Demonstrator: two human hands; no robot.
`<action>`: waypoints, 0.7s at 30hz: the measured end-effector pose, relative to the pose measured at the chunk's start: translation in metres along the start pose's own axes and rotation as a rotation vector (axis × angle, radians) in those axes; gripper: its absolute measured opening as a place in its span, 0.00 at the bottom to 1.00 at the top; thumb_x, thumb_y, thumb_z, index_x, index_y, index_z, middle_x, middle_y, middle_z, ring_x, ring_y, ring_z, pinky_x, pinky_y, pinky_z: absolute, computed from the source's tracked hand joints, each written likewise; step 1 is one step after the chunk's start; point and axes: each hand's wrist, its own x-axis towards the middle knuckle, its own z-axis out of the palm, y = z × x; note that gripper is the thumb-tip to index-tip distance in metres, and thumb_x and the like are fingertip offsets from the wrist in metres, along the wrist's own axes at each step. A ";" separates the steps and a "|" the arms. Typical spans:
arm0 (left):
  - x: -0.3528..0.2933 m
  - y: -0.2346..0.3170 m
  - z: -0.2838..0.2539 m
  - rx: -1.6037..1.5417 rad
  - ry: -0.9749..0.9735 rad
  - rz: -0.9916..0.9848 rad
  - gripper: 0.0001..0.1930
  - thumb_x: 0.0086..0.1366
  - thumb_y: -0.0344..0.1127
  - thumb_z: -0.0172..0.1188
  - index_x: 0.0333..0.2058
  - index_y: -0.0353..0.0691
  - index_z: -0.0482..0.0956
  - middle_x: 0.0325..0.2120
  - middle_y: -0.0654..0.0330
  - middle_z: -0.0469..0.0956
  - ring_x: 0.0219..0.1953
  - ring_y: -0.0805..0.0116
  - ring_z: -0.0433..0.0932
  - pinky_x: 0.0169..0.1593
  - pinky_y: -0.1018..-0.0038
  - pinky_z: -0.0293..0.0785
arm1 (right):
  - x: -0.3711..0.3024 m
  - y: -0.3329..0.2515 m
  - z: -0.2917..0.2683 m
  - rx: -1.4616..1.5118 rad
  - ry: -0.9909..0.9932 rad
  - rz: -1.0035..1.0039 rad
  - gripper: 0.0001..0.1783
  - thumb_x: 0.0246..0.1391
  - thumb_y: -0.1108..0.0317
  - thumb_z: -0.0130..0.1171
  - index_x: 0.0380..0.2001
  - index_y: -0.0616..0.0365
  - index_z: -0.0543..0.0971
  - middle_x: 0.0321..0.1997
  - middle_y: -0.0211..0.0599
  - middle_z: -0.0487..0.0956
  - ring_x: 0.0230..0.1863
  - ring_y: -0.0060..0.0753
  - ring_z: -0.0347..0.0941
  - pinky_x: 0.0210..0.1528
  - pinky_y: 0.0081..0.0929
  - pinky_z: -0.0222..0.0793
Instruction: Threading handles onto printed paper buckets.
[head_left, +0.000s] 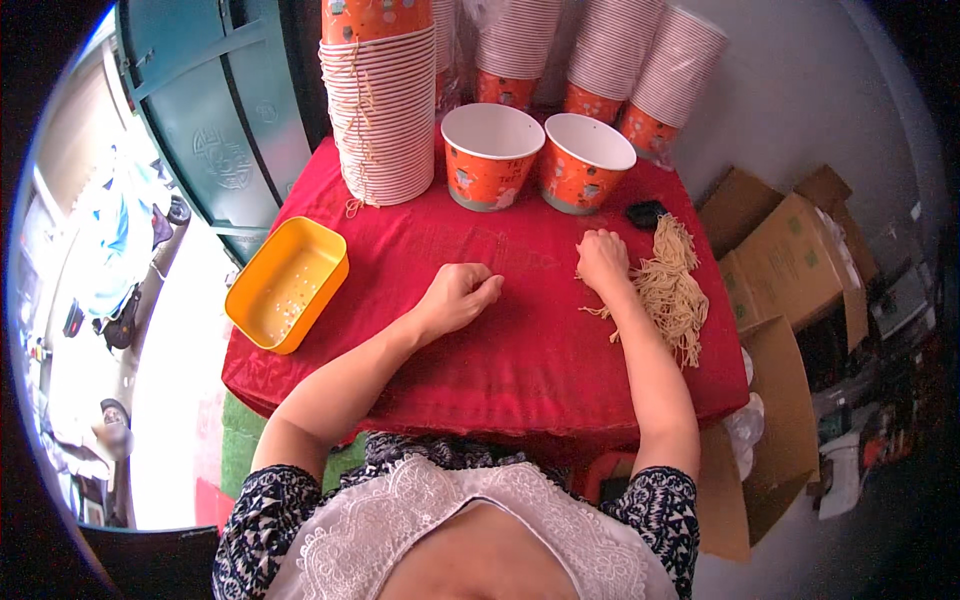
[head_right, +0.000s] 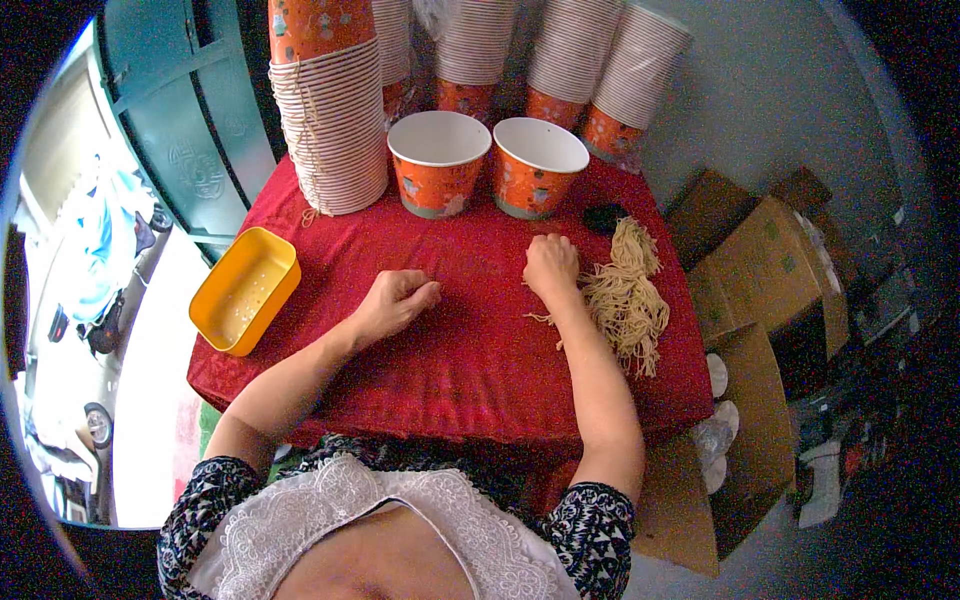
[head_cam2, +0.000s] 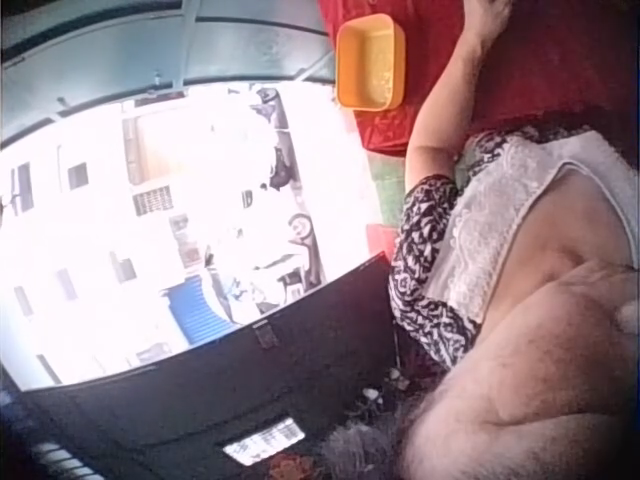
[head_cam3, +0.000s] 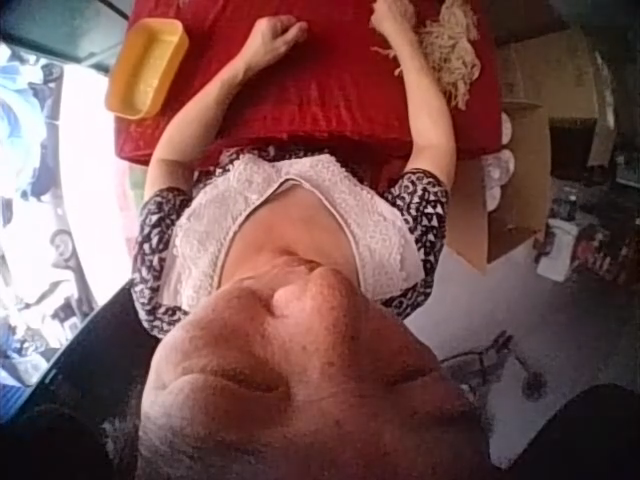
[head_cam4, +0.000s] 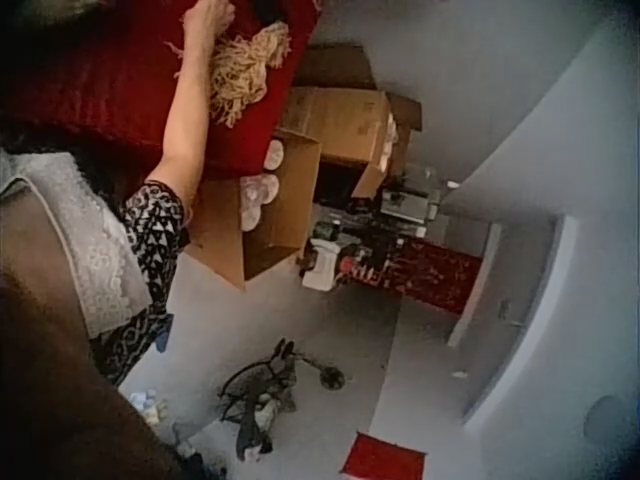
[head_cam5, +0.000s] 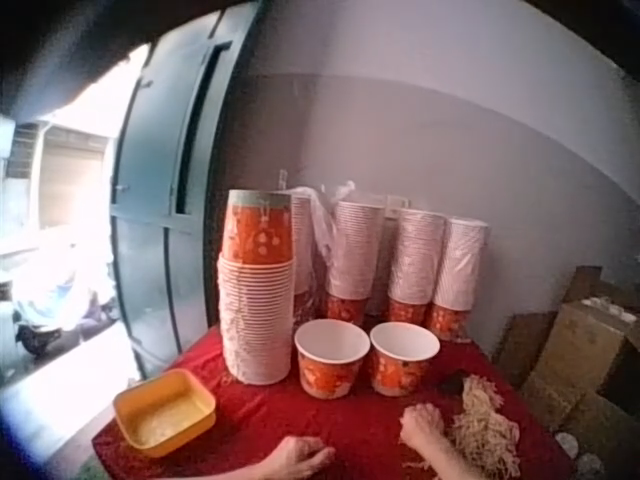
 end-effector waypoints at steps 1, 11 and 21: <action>0.000 0.000 0.001 0.000 -0.002 0.002 0.15 0.67 0.37 0.54 0.29 0.29 0.79 0.21 0.57 0.78 0.25 0.74 0.75 0.29 0.72 0.72 | -0.002 -0.002 0.001 -0.001 0.001 0.003 0.09 0.51 0.67 0.57 0.31 0.64 0.79 0.38 0.49 0.78 0.43 0.51 0.72 0.48 0.45 0.68; 0.006 -0.013 0.000 -0.131 0.295 -0.033 0.18 0.68 0.39 0.52 0.25 0.29 0.75 0.18 0.50 0.74 0.23 0.69 0.73 0.30 0.68 0.70 | -0.035 -0.103 -0.053 1.136 0.031 -0.338 0.05 0.55 0.74 0.54 0.28 0.65 0.71 0.27 0.42 0.71 0.30 0.37 0.69 0.34 0.32 0.65; 0.008 -0.004 -0.004 -0.036 0.207 0.051 0.18 0.66 0.38 0.55 0.21 0.31 0.74 0.19 0.52 0.73 0.26 0.62 0.70 0.32 0.66 0.65 | -0.045 -0.106 -0.040 0.921 0.213 -0.440 0.06 0.54 0.72 0.55 0.27 0.63 0.71 0.28 0.45 0.72 0.34 0.49 0.70 0.38 0.39 0.66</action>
